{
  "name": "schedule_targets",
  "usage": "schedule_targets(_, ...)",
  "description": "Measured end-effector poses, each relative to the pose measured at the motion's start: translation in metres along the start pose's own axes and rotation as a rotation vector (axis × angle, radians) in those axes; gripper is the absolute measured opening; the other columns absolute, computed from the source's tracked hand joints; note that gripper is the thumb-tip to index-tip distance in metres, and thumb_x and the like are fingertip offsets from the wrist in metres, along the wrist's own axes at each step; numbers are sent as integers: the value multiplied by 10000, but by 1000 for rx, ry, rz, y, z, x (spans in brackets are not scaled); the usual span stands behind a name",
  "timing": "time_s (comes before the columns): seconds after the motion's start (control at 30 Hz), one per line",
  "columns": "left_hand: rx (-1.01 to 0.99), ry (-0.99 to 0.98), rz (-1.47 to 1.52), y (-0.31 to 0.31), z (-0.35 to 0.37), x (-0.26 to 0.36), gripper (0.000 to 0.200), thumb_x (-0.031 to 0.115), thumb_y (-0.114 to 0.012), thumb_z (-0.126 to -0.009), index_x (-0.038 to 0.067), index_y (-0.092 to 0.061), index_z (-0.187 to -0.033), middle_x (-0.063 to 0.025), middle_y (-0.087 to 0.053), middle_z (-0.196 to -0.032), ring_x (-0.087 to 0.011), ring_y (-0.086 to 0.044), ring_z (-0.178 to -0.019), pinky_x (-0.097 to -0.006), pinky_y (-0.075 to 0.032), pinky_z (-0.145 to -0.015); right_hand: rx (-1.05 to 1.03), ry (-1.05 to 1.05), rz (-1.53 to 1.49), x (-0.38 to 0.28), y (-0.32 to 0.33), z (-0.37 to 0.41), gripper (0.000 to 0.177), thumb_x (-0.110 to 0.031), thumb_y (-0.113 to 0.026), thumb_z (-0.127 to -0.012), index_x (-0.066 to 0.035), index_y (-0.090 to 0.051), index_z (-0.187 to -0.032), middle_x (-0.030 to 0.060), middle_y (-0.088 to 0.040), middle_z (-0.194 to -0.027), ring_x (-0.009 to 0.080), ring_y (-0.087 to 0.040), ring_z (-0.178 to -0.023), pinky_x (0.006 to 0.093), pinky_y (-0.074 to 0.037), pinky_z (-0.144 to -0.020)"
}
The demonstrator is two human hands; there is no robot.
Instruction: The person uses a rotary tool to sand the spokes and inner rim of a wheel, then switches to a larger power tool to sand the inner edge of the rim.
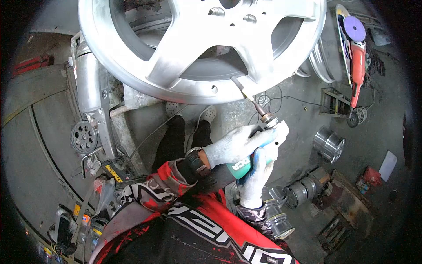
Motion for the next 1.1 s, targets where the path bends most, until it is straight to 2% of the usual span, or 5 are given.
schedule_targets(0.6, 11, 126, -147, 5, 7, -5, 438, 327, -539, -1097, -10, -603, -1368, -91, -697, -1193, -134, -618, -1106, -327, -476, -1007, 27, -34, -55, 4, -7, 10, 419, -194, -605, -1046, -33, -511, -1421, 90, -617, -1286, 177, -634, -1130, 360, -516, -963)
schedule_targets(0.87, 52, -118, -67, 18, 46, 3, 360, 234, -549, -1089, -20, -618, -1334, -172, -692, -1239, -180, -669, -1110, -345, -507, -972, -45, -74, -76, 23, -13, 31, 451, -215, -640, -1027, -21, -510, -1413, 92, -634, -1252, 176, -643, -1093, 361, -527, -943)
schedule_targets(0.93, 135, -512, -886, 23, 56, -6, 328, 197, -556, -1073, -23, -626, -1306, -202, -669, -1224, -276, -692, -1090, -373, -521, -954, -118, -53, -59, 21, -18, 33, 473, -233, -649, -1024, -19, -502, -1419, 98, -633, -1261, 186, -642, -1104, 357, -522, -958)
schedule_targets(0.97, 110, -404, -690, 24, 54, -13, 344, 177, -564, -1053, -21, -611, -1330, -213, -642, -1218, -352, -682, -1064, -396, -532, -932, -120, -104, -84, 21, -19, 35, 481, -234, -647, -1023, -20, -495, -1426, 104, -625, -1282, 191, -630, -1136, 355, -506, -986)
schedule_targets(1.1, 165, -521, -862, 19, 58, 5, 367, 180, -561, -1055, -14, -591, -1364, -211, -644, -1219, -353, -677, -1083, -396, -533, -924, -122, -115, -107, 15, -23, 34, 485, -229, -646, -1021, -21, -491, -1431, 108, -615, -1303, 191, -618, -1160, 354, -493, -1006)
Point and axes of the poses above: each hand's wrist, its own z-axis away from the middle knuckle, its own y-axis out of the back of the hand, x = y × z, the point moved 2 cm from there along -z, towards the middle knuckle
